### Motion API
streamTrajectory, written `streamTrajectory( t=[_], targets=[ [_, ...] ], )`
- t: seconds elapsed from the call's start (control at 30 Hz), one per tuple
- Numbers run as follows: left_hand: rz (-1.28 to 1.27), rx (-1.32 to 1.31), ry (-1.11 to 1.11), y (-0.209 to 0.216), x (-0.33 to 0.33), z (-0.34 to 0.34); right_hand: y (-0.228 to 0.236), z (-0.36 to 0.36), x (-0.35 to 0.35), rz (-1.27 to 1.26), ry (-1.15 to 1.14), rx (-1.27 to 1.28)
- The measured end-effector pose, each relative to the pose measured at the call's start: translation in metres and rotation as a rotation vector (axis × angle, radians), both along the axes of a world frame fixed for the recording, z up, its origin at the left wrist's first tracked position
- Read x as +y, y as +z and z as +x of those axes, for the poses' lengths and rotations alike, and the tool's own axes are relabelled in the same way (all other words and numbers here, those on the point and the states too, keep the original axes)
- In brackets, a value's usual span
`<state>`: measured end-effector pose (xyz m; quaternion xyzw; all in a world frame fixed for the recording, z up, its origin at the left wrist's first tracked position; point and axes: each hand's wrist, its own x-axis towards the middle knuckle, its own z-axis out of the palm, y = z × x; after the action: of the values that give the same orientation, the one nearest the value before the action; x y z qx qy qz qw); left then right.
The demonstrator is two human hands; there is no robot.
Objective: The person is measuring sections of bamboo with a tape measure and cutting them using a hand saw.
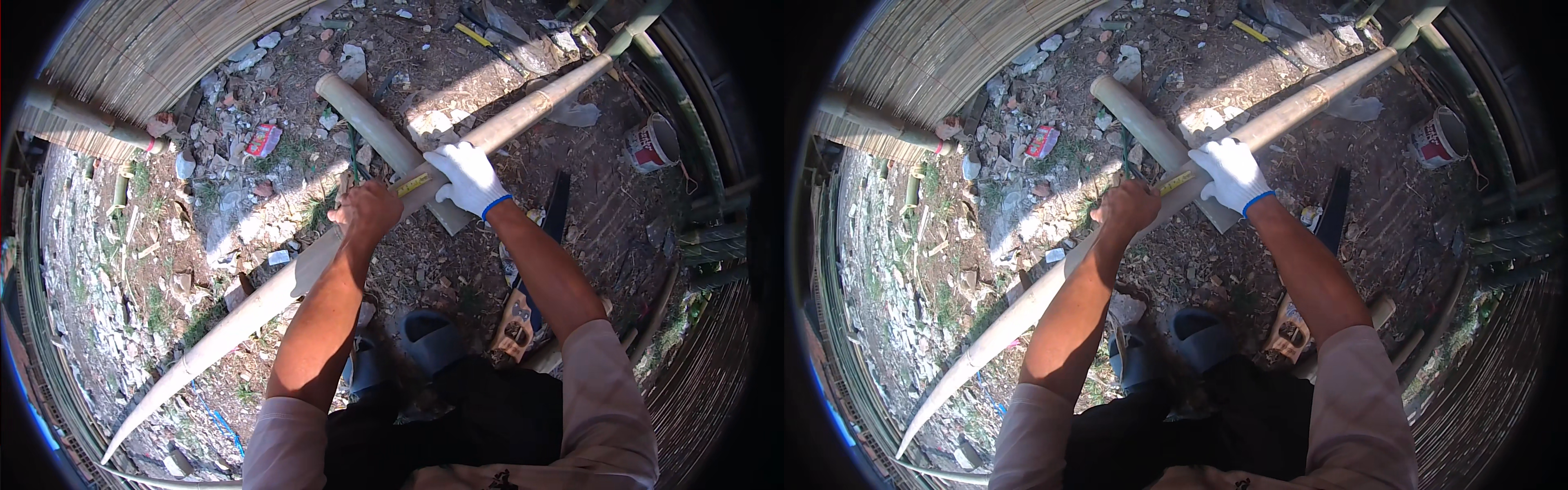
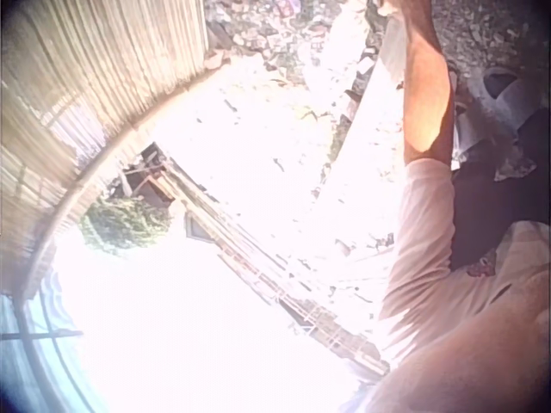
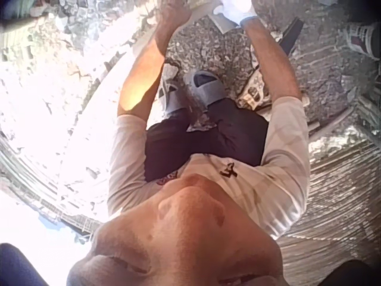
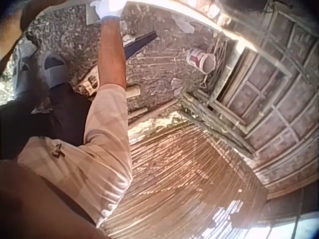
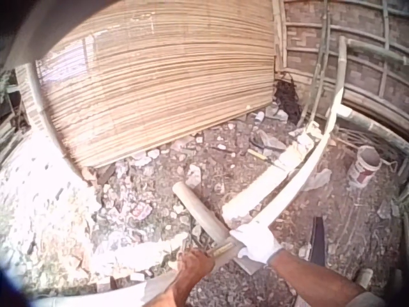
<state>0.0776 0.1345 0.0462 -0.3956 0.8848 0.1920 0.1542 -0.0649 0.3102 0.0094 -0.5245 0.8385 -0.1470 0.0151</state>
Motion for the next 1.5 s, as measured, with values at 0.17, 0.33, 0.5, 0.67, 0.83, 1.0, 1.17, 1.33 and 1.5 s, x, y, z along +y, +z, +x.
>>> streamTrajectory(
  t=[0.17,0.33,0.5,0.67,0.83,1.0,1.17,1.33,1.5],
  targets=[
    [0.178,0.049,0.049,0.01,0.011,0.005,0.007,0.006,0.0,0.09,0.059,0.078],
    [0.172,0.117,0.012,0.015,0.014,0.007,0.012,0.008,-0.002,0.153,0.092,0.106],
    [0.149,0.074,0.013,0.016,0.014,0.008,0.017,0.01,-0.002,0.22,0.105,0.124],
    [0.091,-0.01,-0.006,0.011,-0.01,0.035,0.022,0.011,-0.002,0.259,0.127,0.084],
    [0.19,0.014,0.134,0.01,-0.095,0.172,0.016,0.011,-0.002,0.21,0.116,0.12],
    [0.209,-0.046,0.009,0.017,-0.156,0.316,0.012,0.011,-0.005,0.214,0.138,0.17],
    [0.102,0.009,0.115,0.01,-0.157,0.358,0.017,0.013,-0.009,0.239,0.144,0.149],
    [0.179,-0.056,0.154,-0.014,-0.173,0.372,0.02,0.014,-0.012,0.241,0.146,0.136],
    [0.188,0.067,0.189,-0.033,-0.184,0.386,0.014,0.017,-0.009,0.203,0.099,0.142]
  ],
)
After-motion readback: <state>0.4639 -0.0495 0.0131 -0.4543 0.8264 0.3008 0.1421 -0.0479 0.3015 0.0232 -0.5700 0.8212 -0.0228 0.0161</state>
